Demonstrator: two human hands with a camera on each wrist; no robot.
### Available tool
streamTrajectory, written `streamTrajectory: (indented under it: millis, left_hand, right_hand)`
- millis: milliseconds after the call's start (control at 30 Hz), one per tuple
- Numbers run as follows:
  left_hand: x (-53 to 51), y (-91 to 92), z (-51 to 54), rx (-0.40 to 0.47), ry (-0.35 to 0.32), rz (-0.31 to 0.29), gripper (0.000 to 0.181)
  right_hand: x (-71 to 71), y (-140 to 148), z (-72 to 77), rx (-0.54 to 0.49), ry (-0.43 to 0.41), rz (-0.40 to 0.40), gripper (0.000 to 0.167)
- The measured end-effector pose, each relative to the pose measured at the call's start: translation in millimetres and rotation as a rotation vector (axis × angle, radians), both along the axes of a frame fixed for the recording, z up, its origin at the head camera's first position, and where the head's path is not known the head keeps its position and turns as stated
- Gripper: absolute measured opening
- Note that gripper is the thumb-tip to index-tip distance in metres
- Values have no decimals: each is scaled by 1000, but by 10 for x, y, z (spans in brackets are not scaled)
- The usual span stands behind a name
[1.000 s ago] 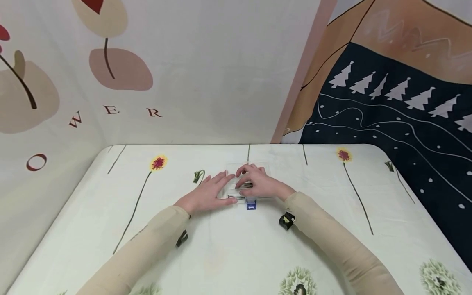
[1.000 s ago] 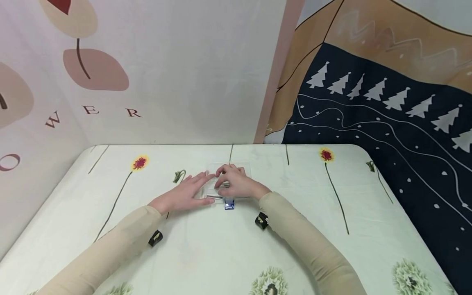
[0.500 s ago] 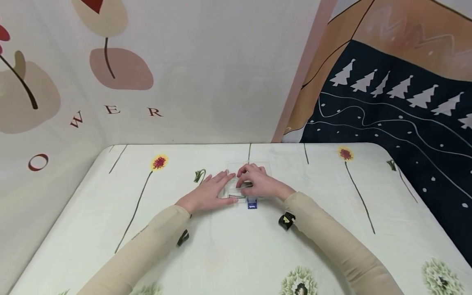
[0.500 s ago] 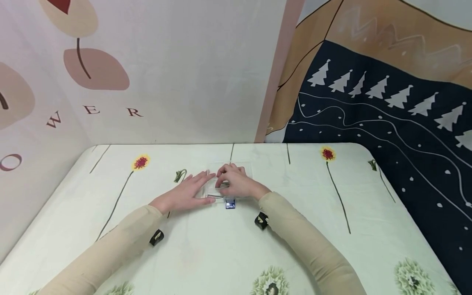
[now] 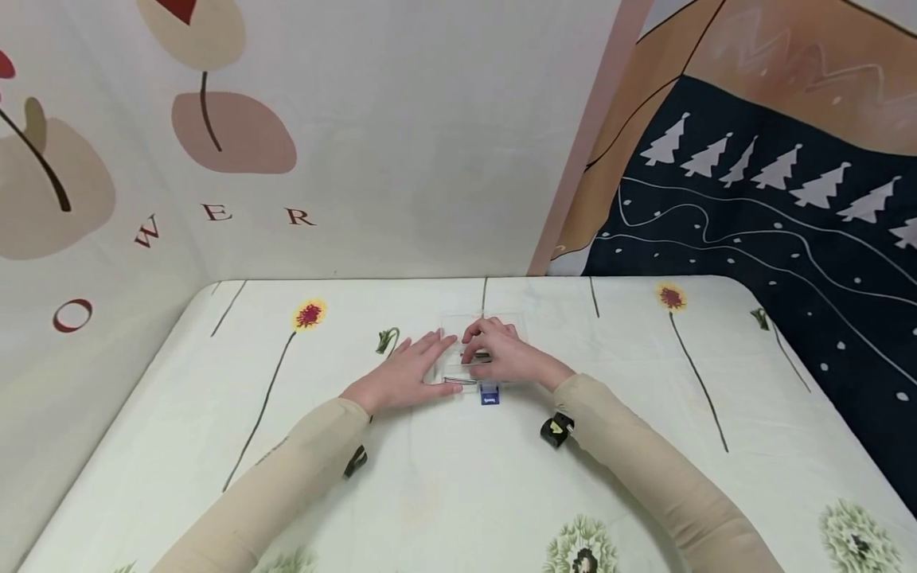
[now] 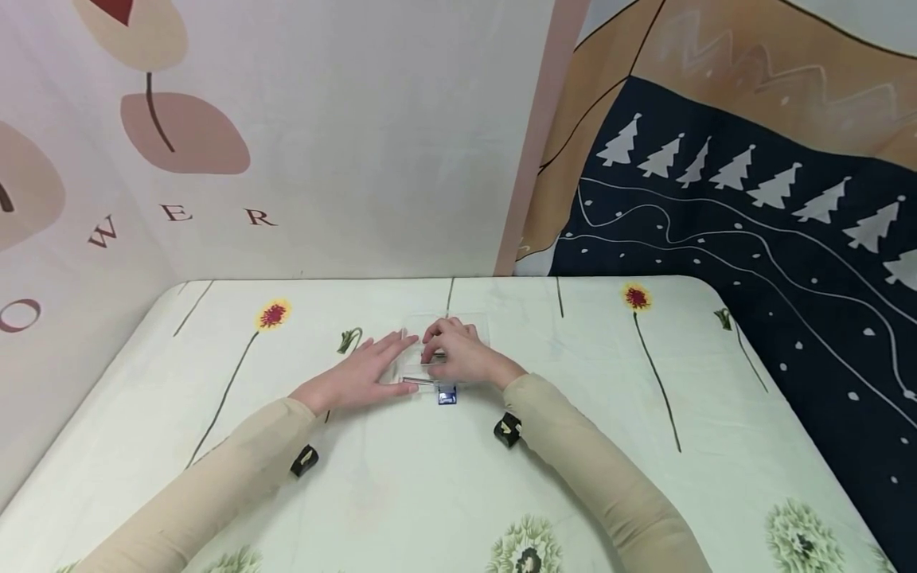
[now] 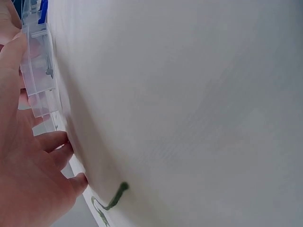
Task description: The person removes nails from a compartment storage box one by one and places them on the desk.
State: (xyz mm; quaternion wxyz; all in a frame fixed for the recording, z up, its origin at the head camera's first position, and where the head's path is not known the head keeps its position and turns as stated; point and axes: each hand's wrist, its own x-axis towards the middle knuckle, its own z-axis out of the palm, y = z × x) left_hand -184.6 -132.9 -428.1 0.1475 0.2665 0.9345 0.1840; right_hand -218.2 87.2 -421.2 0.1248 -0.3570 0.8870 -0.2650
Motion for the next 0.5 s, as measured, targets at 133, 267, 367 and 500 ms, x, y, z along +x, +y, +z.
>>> streamTrajectory:
  millis: [133, 267, 367, 500]
  left_hand:
    - [1, 5, 8, -3, 12, -3, 87]
    - [-1, 10, 10, -2, 15, -4, 87]
    - [2, 6, 5, -5, 12, -2, 87]
    - [4, -1, -7, -2, 12, 1, 87]
  right_hand:
    - [15, -33, 13, 33, -7, -24, 9]
    - [23, -43, 11, 40, -1, -35, 7]
    - [25, -43, -2, 25, 2, -32, 6]
    - [23, -38, -21, -8, -7, -36, 5]
